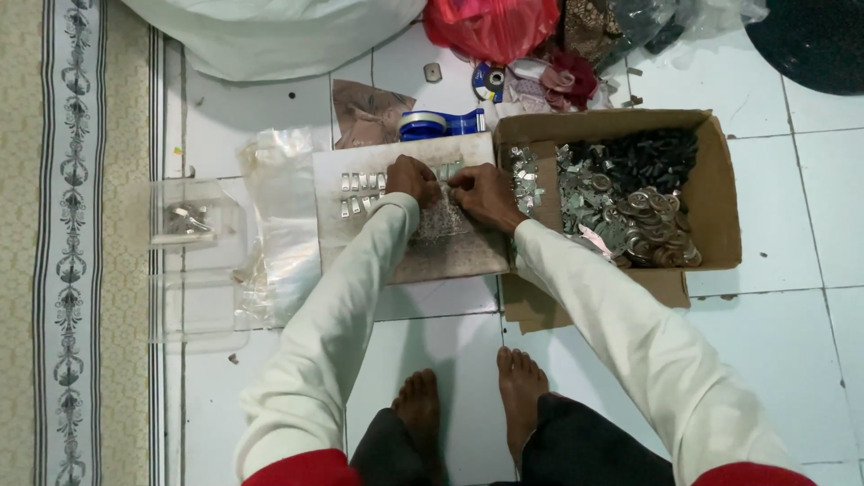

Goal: The person sorts small metal parts from a cardboard box onto a white board, arranging them in neat rows. The person uses both hands to pick up and place the parts.

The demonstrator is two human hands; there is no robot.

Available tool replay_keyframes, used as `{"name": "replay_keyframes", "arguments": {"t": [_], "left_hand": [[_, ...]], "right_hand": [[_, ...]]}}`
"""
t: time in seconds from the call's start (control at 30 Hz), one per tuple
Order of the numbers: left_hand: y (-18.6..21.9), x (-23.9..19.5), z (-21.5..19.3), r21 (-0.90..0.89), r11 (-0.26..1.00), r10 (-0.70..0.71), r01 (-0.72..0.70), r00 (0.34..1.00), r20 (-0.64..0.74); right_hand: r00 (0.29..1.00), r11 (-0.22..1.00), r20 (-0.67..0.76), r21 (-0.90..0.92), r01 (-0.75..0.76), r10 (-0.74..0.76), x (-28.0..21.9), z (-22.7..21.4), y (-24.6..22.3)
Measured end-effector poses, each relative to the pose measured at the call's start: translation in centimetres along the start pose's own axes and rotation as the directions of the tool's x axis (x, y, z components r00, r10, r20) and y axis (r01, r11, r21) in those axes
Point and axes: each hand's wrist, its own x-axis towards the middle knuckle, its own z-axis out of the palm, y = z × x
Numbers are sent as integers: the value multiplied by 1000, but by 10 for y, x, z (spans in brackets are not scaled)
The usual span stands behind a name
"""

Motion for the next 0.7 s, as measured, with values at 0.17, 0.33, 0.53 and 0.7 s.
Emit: {"name": "replay_keyframes", "arguments": {"t": [0.17, 0.33, 0.53, 0.7], "left_hand": [[-11, 14, 13, 90, 995, 37, -36, 999, -6], [-5, 7, 14, 155, 983, 99, -100, 995, 16], [-5, 7, 13, 240, 966, 95, -97, 995, 18], [-14, 16, 27, 415, 896, 151, -156, 987, 47]], "right_hand": [[998, 998, 4, 20, 61, -61, 5, 6, 0], [996, 996, -1, 17, 87, -87, 6, 4, -4], [982, 982, -11, 9, 186, -186, 2, 3, 0], [967, 968, -91, 61, 244, -238, 7, -13, 11]]}}
